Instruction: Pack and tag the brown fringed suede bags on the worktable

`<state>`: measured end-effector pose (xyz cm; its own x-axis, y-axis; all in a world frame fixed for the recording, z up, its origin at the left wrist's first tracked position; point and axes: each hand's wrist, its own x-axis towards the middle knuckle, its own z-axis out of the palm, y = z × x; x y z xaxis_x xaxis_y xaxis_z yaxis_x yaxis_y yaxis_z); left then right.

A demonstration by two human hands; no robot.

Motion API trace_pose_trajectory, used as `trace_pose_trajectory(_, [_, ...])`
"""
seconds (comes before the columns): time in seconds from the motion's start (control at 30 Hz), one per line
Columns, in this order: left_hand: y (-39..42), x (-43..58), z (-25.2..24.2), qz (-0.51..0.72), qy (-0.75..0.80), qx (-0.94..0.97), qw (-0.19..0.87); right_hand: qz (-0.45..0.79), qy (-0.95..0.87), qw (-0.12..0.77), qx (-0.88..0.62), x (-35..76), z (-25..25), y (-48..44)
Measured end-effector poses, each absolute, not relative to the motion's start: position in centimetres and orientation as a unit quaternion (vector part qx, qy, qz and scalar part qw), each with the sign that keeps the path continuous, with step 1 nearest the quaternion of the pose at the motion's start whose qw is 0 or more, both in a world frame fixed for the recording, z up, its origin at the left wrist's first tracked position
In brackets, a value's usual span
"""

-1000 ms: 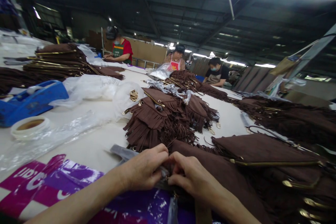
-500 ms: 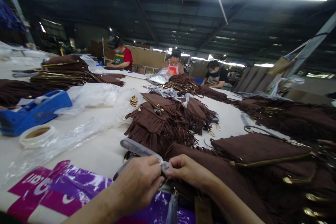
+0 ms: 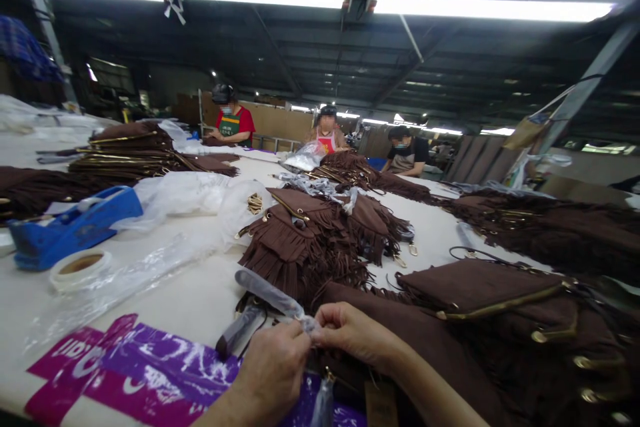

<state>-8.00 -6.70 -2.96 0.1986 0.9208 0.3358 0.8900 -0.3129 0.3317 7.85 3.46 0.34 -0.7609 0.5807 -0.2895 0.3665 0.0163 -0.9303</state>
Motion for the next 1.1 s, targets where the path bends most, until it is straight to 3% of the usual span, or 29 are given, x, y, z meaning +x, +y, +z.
trace_pose_trajectory(0.17, [-7.7,-9.8,-1.0,0.356,0.565,0.717,0.200,0.609,-0.724,0.035,-0.321,9.5,1.4,4.0])
trace_pose_trajectory(0.3, [-7.5,-10.2,0.1,0.447,0.534,0.637,0.331,0.551,-0.764,0.087,-0.324,9.5,2.0,3.0])
trace_pose_trajectory(0.43, [-6.7,-9.7,1.1,0.473,0.526,0.622,0.334,0.421,-0.834,0.189,-0.303,8.1,2.1,1.1])
trace_pose_trajectory(0.57, [-5.8,-9.2,1.9,0.495,0.514,0.626,0.316,0.378,-0.839,0.252,-0.299,7.0,1.6,0.4])
trace_pose_trajectory(0.8, [-4.9,-8.9,-0.5,0.502,0.506,0.519,0.472,0.456,-0.790,0.272,-0.307,7.6,0.2,1.2])
trace_pose_trajectory(1.1, [-4.7,-7.9,-1.7,0.493,0.565,0.518,0.412,0.433,-0.803,0.274,-0.304,7.8,-0.3,1.1])
